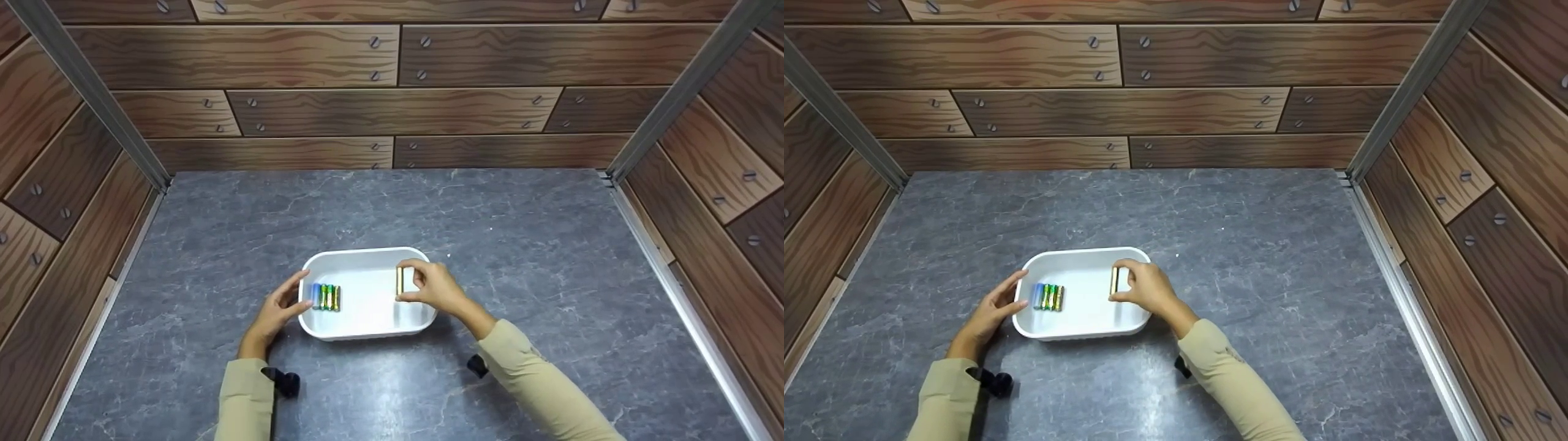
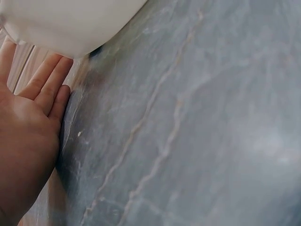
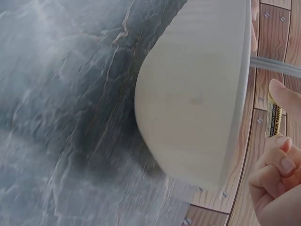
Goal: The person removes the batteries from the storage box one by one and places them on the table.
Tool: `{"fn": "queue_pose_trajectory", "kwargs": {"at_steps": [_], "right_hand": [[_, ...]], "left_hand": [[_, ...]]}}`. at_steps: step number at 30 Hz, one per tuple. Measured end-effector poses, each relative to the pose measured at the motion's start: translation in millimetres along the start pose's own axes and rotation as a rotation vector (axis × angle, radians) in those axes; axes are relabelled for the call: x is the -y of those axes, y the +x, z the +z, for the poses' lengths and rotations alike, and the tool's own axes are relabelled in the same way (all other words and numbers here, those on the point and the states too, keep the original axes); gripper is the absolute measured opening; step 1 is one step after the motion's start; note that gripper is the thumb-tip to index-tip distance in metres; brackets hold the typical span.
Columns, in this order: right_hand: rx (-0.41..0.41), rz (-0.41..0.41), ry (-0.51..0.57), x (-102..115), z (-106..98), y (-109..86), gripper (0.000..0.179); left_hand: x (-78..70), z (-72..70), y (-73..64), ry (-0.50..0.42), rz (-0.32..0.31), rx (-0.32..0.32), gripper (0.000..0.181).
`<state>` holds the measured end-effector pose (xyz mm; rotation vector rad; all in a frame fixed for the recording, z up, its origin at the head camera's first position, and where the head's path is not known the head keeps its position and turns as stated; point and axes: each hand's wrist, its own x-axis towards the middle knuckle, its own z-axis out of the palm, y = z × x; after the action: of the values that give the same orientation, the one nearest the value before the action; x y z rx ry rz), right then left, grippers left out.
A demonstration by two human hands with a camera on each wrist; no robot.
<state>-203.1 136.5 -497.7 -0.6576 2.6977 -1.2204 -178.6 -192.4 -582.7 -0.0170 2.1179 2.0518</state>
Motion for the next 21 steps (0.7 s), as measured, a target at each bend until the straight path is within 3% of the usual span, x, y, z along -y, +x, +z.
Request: {"fn": "queue_pose_trajectory", "kwargs": {"at_steps": [11,21], "right_hand": [[-0.043,0.041,0.021,-16.5,-13.2,-8.0,0.054],[-0.021,0.04,0.076,-32.9,-23.7,-13.8,0.054]], "left_hand": [[1.2,0.1,0.9,-0.014,0.023,0.0,0.066],[1.6,0.1,0.9,-0.003,0.028,0.005,0.067]]}}
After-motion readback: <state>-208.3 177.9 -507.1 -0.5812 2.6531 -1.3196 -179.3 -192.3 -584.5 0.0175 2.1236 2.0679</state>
